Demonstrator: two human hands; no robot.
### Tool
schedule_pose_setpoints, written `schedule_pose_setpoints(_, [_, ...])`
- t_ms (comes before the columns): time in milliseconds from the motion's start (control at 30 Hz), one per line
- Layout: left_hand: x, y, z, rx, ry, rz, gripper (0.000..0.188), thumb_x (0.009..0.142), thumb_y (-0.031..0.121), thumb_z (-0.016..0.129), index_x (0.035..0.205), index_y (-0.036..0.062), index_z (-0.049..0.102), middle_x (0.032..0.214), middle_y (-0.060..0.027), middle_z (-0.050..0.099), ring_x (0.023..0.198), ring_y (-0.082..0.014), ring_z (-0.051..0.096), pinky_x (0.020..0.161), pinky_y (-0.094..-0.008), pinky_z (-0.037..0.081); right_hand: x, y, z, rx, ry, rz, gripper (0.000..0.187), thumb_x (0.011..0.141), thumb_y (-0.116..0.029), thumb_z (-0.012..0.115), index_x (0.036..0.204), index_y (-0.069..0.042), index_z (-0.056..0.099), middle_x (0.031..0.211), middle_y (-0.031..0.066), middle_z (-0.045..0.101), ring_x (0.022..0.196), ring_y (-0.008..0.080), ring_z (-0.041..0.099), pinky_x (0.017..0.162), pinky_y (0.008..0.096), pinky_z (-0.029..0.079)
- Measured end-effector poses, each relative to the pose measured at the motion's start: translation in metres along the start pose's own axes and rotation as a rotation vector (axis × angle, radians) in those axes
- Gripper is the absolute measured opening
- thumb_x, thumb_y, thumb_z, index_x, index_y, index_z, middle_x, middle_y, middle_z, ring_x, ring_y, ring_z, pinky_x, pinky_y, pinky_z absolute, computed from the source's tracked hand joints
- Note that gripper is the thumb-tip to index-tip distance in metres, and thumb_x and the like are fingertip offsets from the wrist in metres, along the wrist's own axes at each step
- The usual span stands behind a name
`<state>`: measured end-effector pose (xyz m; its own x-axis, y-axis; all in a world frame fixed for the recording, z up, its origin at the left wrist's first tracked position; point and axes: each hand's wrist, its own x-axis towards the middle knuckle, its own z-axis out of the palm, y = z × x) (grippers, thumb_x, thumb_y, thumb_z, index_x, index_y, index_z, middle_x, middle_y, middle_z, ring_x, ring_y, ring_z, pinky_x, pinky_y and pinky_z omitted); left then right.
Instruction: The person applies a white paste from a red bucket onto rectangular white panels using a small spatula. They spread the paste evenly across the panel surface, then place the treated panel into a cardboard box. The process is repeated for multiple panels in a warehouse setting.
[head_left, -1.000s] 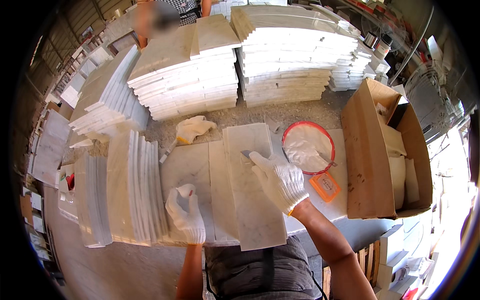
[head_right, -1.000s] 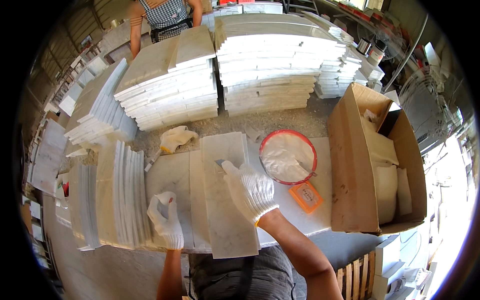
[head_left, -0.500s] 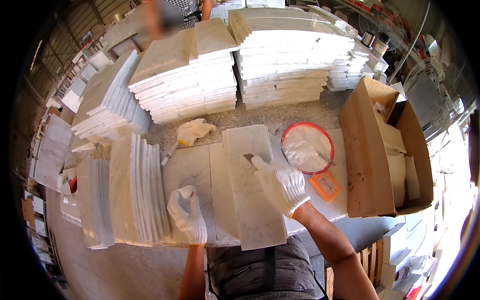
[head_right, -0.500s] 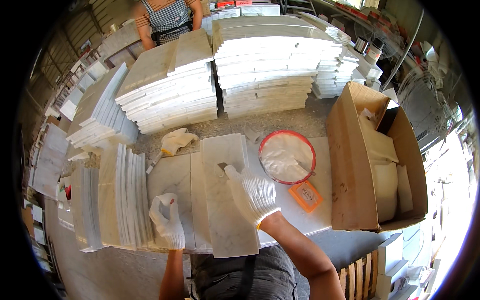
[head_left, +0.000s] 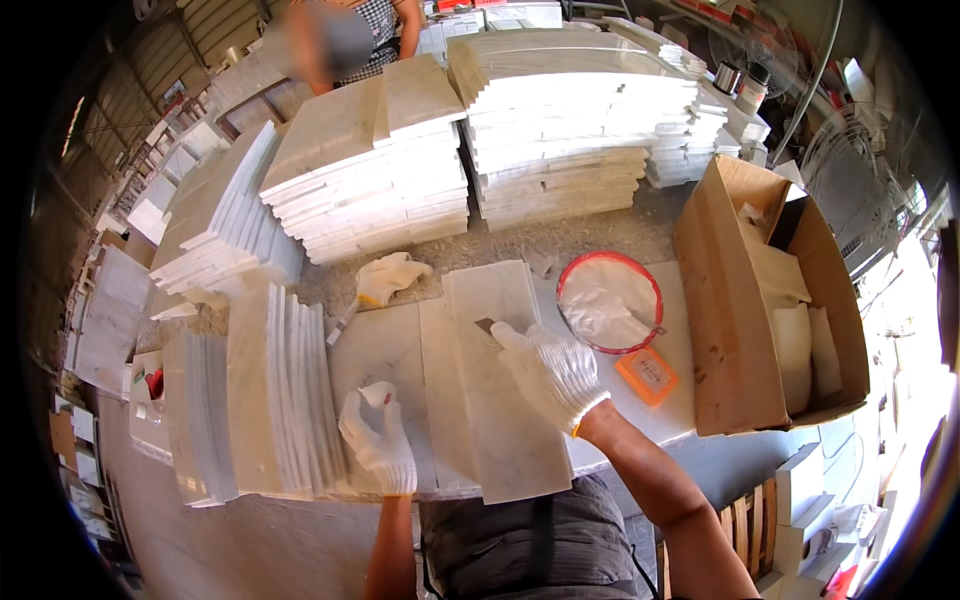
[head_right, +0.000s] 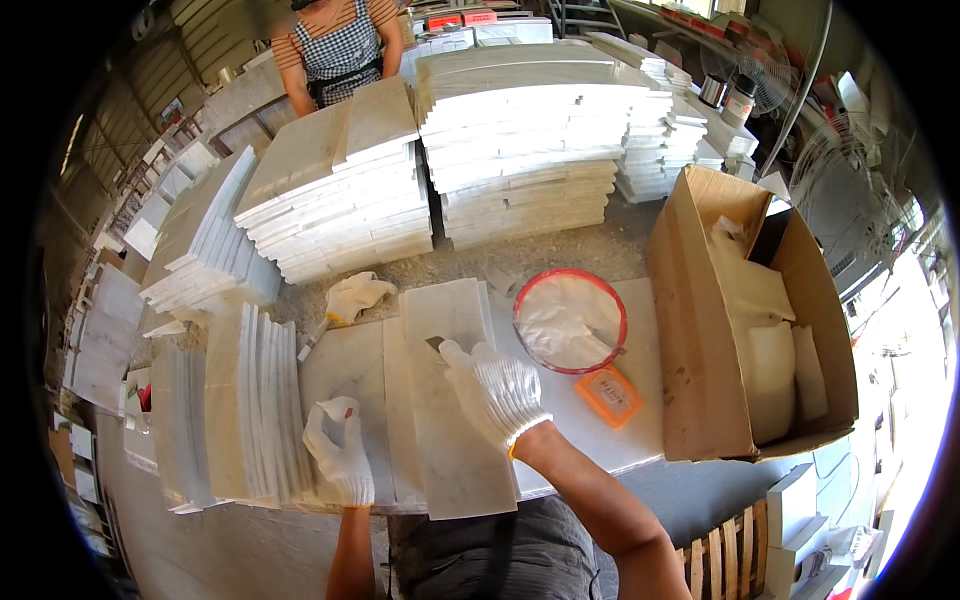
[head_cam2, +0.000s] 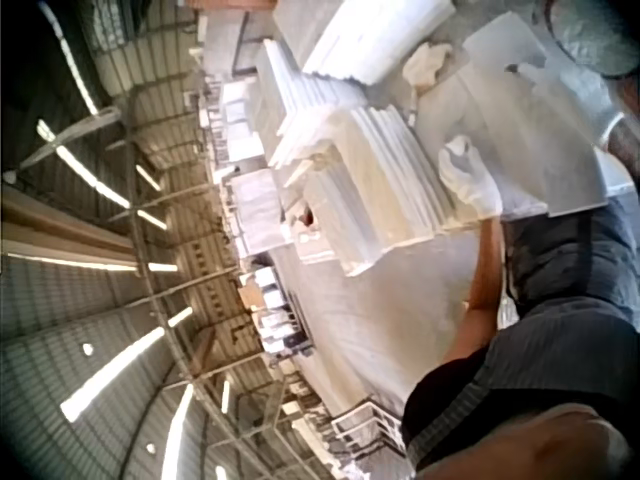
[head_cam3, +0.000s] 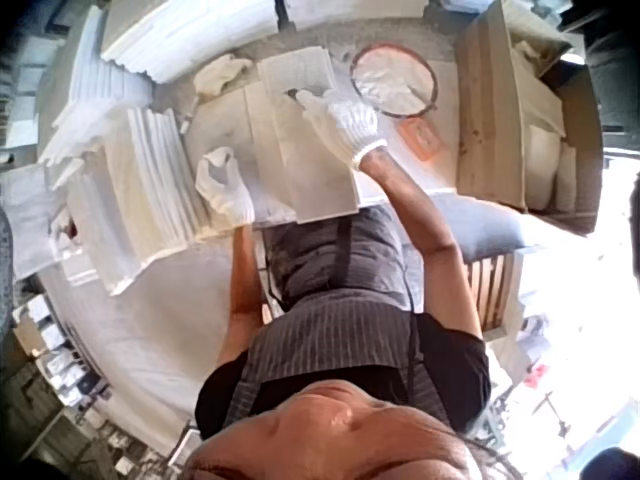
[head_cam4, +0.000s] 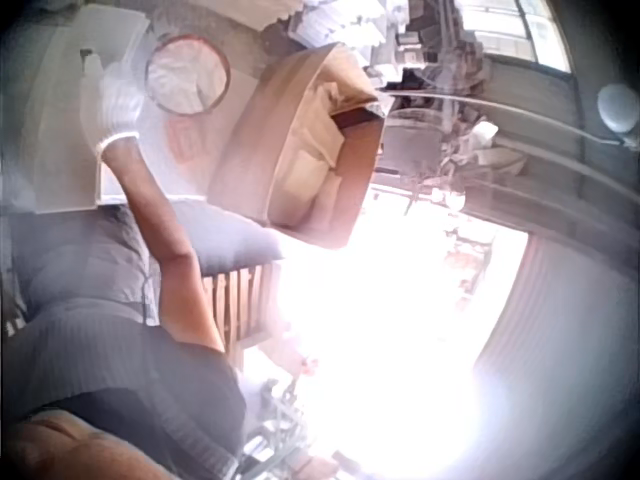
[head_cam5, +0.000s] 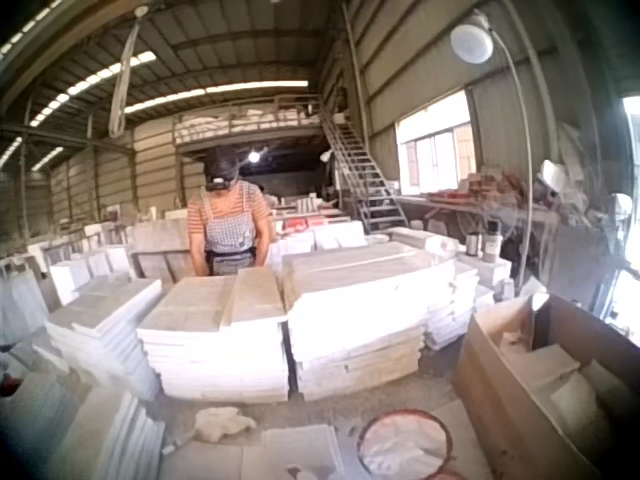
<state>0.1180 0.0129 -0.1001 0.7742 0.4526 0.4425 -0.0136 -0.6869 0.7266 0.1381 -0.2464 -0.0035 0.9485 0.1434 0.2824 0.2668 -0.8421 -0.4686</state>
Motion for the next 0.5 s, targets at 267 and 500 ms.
schedule_pose_setpoints(267, [0.001, -0.001, 0.000, 0.046, 0.001, -0.028, 0.053, 0.086, 0.014, 0.076, 0.134, 0.0072, 0.054, 0.130, -0.0134, 0.054, 0.121, -0.0304, 0.054, 0.101, -0.0386, 0.045, -0.028, -0.006, -0.018, 0.105, -0.047, 0.023, 0.036, 0.092, -0.017, 0.060, 0.128, -0.013, 0.060, 0.092, 0.0179, 0.066, 0.081, 0.0379, 0.066, 0.065, 0.0463, 0.052])
schedule_pose_setpoints(500, [0.005, -0.005, 0.010, 0.029, 0.041, 0.007, 0.053, 0.082, 0.010, 0.078, 0.129, 0.0042, 0.056, 0.124, -0.0148, 0.058, 0.118, -0.0339, 0.053, 0.100, -0.0419, 0.044, -0.004, -0.001, 0.001, 0.023, 0.049, -0.039, 0.034, 0.091, -0.018, 0.061, 0.125, -0.013, 0.060, 0.082, 0.0157, 0.062, 0.070, 0.0366, 0.063, 0.060, 0.0451, 0.050])
